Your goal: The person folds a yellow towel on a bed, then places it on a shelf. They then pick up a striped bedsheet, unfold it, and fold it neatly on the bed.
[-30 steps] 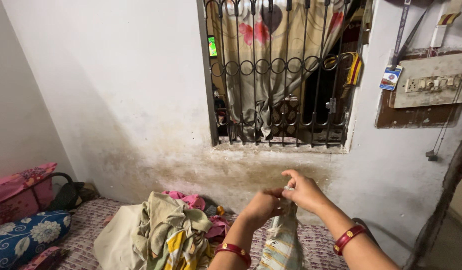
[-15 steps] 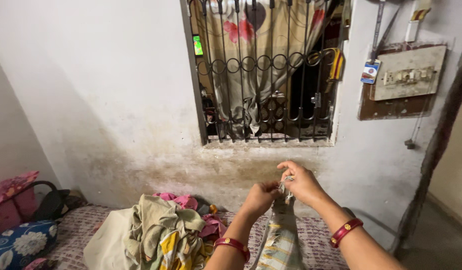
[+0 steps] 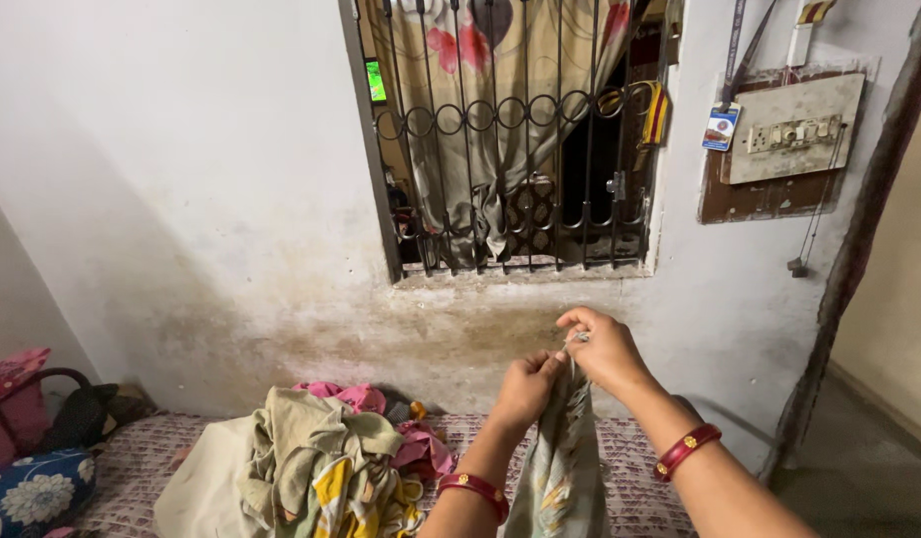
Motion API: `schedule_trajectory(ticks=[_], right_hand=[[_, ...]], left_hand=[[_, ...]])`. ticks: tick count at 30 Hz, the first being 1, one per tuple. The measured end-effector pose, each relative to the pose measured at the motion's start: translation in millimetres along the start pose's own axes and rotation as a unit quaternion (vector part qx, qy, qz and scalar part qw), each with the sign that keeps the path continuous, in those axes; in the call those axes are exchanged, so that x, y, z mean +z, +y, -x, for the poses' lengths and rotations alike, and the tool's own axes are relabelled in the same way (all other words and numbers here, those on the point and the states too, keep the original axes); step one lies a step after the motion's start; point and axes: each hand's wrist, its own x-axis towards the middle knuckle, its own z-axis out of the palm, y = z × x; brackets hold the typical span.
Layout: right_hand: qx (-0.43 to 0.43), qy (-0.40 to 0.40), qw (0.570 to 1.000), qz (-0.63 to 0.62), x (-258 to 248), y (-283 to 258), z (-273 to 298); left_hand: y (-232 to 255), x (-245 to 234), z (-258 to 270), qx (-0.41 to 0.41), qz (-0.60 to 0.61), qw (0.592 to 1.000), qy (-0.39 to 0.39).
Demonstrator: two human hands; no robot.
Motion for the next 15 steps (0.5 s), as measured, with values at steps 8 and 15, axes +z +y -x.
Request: schedule_trajectory(ticks=[8, 15], right_hand=[[0.039, -0.017, 0.999, 0.033, 4.1, 7.0, -8.1], [0.02, -0.012, 0.999, 0.028, 19.3, -1.9, -12.3]], left_hand=[[14.4, 1.2, 4.2, 0.003, -0.091, 0.996, -0.004], [20.5, -9.5, 9.1, 0.019, -0.1, 0.995, 0.009]])
